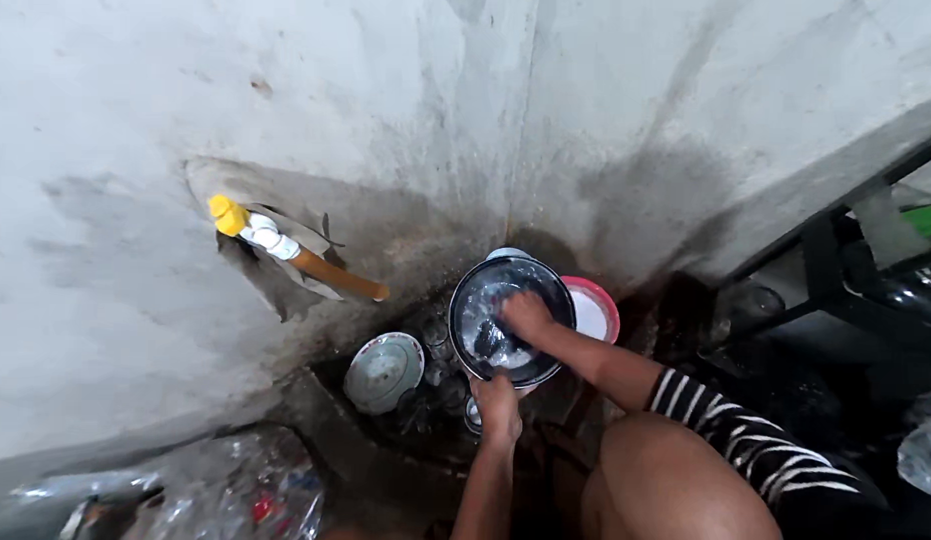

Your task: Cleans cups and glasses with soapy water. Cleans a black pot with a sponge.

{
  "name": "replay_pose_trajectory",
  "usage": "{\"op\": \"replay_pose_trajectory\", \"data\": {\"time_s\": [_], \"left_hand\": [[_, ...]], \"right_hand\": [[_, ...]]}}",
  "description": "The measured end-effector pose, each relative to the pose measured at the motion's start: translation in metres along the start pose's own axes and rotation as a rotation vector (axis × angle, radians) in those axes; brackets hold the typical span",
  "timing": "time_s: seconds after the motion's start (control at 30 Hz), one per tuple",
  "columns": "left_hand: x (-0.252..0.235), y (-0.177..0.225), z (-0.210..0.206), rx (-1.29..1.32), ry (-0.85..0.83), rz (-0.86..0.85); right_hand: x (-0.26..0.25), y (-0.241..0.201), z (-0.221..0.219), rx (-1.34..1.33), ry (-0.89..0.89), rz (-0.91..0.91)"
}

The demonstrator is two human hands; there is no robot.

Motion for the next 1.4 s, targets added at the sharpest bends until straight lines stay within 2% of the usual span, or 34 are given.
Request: {"op": "replay_pose_trajectory", "data": {"time_s": [0.1,0.2,0.3,0.33,0.4,0.47,0.53,0.6,0.67,0.77,0.83,0.9,0.97,1.0,1.1,1.2,1.27,1.3,1.4], "left_hand": [[0.004,0.002,-0.002,-0.182,-0.001,-0.142],[0.002,0.005,-0.004,-0.343,0.023,-0.244],[0.006,0.000,-0.001,-0.515,0.029,-0.297],[0.007,-0.002,0.000,-0.558,0.032,-0.315],[0.003,0.002,-0.001,-0.563,0.052,-0.379],[-0.010,0.006,0.001,-0.478,0.079,-0.408],[-0.019,0.013,0.005,-0.434,0.093,-0.433],[-0.018,0.017,0.004,-0.452,0.094,-0.425],[-0.013,0.015,0.000,-0.474,0.086,-0.408],[-0.008,0.023,-0.009,-0.599,0.093,-0.559],[-0.011,0.027,-0.020,-0.673,0.101,-0.669],[-0.011,0.040,-0.038,-0.750,0.096,-0.772],[-0.011,0.048,-0.058,-0.840,0.064,-0.849],[-0.011,0.051,-0.068,-0.865,0.045,-0.866],[-0.008,0.059,-0.102,-0.890,0.000,-0.997],[0.006,0.072,-0.143,-0.939,-0.038,-1.233],[0.014,0.086,-0.165,-0.950,-0.069,-1.338],[0.018,0.093,-0.172,-0.935,-0.082,-1.378],[0.029,0.111,-0.187,-0.821,-0.113,-1.562]], "right_hand": [[-0.019,0.000,-0.023,-0.072,0.178,0.066],[0.009,-0.022,-0.030,-0.120,0.107,0.119],[-0.002,-0.001,-0.012,-0.092,0.119,-0.013],[-0.006,0.002,-0.017,-0.102,0.152,-0.002],[0.000,-0.005,-0.039,-0.181,0.162,0.098],[0.020,-0.021,-0.058,-0.289,0.082,0.274],[0.025,-0.020,-0.054,-0.309,0.118,0.377],[0.010,-0.002,-0.034,-0.222,0.240,0.282],[-0.012,0.028,-0.022,-0.122,0.292,0.076],[-0.019,0.059,-0.031,-0.048,0.244,-0.181],[0.001,0.061,-0.052,-0.147,0.102,-0.264],[0.016,0.058,-0.076,-0.363,-0.016,-0.260],[0.009,0.058,-0.096,-0.556,-0.007,-0.233],[0.003,0.057,-0.091,-0.656,0.023,-0.212],[-0.003,0.067,-0.058,-0.957,0.203,-0.207],[0.009,0.101,-0.036,-1.102,0.505,-0.397],[0.024,0.129,-0.037,-1.155,0.767,-0.531],[0.033,0.143,-0.044,-1.209,0.838,-0.603],[0.055,0.185,-0.071,-1.244,0.927,-0.831]]}}
Point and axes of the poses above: each hand's wrist, its own x-axis away from the middle knuckle, its own z-axis out of the back of the hand, y = z × x, the point moved 7 cm from there along -x, towards the middle knuckle, and after that the axes turned 14 degrees about y, right-handed, at the moved point
